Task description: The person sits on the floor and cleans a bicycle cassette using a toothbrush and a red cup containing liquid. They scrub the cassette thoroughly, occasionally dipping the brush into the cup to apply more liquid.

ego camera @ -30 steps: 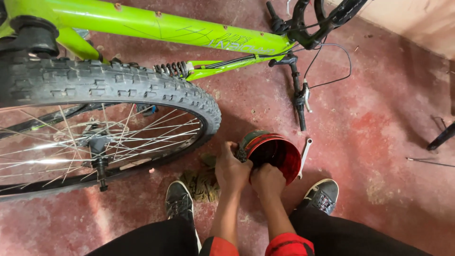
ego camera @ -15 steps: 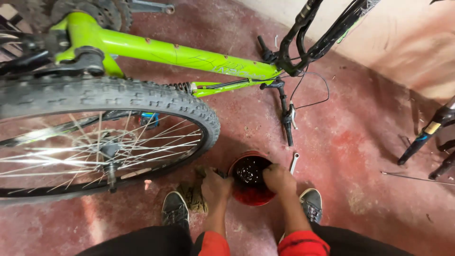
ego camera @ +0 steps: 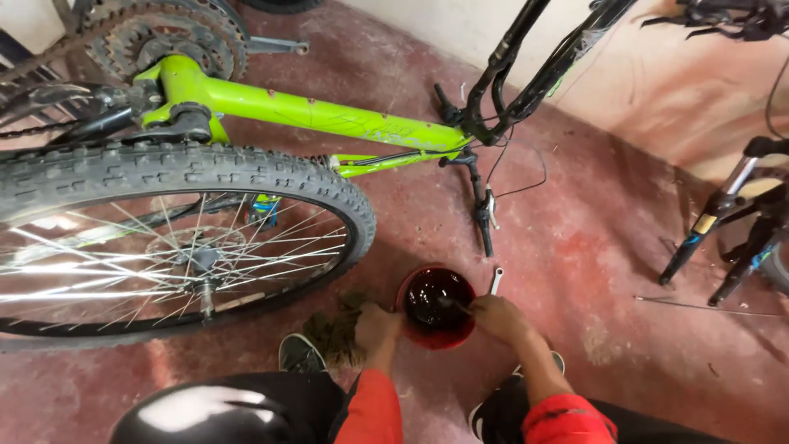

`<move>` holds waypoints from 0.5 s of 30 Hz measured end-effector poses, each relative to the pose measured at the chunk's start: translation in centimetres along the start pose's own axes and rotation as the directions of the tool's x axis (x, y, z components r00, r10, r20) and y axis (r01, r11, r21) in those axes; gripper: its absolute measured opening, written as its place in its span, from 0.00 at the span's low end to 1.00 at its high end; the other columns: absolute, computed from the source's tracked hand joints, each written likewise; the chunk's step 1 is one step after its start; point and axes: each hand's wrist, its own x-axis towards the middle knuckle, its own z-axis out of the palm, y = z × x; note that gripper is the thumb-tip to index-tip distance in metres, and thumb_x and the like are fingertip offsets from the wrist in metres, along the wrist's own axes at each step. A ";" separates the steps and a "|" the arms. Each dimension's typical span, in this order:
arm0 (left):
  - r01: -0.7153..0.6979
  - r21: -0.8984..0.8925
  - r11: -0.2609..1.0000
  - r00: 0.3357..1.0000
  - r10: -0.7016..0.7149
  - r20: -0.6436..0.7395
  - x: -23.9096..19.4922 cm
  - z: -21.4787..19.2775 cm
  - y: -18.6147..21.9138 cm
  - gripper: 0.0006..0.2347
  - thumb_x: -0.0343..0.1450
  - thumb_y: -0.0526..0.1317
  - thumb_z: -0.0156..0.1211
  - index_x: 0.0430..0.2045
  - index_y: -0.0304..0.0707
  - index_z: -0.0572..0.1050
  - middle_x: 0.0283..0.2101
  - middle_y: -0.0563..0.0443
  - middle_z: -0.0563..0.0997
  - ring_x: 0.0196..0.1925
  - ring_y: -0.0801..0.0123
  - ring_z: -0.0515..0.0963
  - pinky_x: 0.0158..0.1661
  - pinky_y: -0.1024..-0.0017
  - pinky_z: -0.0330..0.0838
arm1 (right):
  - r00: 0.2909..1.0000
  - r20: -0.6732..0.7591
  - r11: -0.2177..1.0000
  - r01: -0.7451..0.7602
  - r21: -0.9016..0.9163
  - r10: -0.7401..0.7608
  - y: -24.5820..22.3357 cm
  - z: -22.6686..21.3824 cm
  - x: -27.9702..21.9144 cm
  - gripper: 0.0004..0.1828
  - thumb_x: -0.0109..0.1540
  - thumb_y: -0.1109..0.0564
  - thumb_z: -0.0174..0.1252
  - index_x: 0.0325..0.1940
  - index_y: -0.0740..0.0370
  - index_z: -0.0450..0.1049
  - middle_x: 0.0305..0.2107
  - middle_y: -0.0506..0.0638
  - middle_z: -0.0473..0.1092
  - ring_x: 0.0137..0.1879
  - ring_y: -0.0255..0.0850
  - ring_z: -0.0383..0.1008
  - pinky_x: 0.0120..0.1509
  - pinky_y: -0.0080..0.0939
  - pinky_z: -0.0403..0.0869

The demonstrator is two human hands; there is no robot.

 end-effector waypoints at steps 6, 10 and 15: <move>-0.071 -0.069 0.995 0.985 0.080 0.154 -2.4 -3.9 3.6 0.25 0.58 0.48 0.59 0.47 0.34 0.71 0.46 0.39 0.82 0.53 0.47 0.80 0.52 0.53 0.73 | 0.997 0.070 1.000 -0.030 0.008 0.029 -0.1 -6.2 -4.6 0.22 0.57 0.47 0.43 0.47 0.37 0.80 0.26 0.38 0.80 0.47 0.43 0.80 0.58 0.47 0.75; -0.101 -0.067 0.993 0.986 0.109 0.123 -4.4 -8.4 5.7 0.23 0.59 0.45 0.57 0.48 0.38 0.75 0.48 0.41 0.81 0.55 0.49 0.79 0.54 0.53 0.72 | 0.996 0.063 0.997 0.069 0.015 -0.070 -3.2 -11.9 -9.8 0.23 0.58 0.52 0.41 0.49 0.48 0.79 0.32 0.44 0.81 0.49 0.46 0.80 0.60 0.49 0.74; -0.331 -0.120 0.936 0.933 0.343 0.109 -7.9 -16.6 10.5 0.26 0.51 0.47 0.67 0.45 0.53 0.77 0.52 0.54 0.80 0.60 0.65 0.75 0.56 0.68 0.70 | 0.998 -0.066 0.982 0.026 0.189 -0.014 -4.2 -14.8 -12.8 0.22 0.58 0.53 0.42 0.48 0.43 0.79 0.28 0.42 0.80 0.45 0.41 0.80 0.54 0.42 0.75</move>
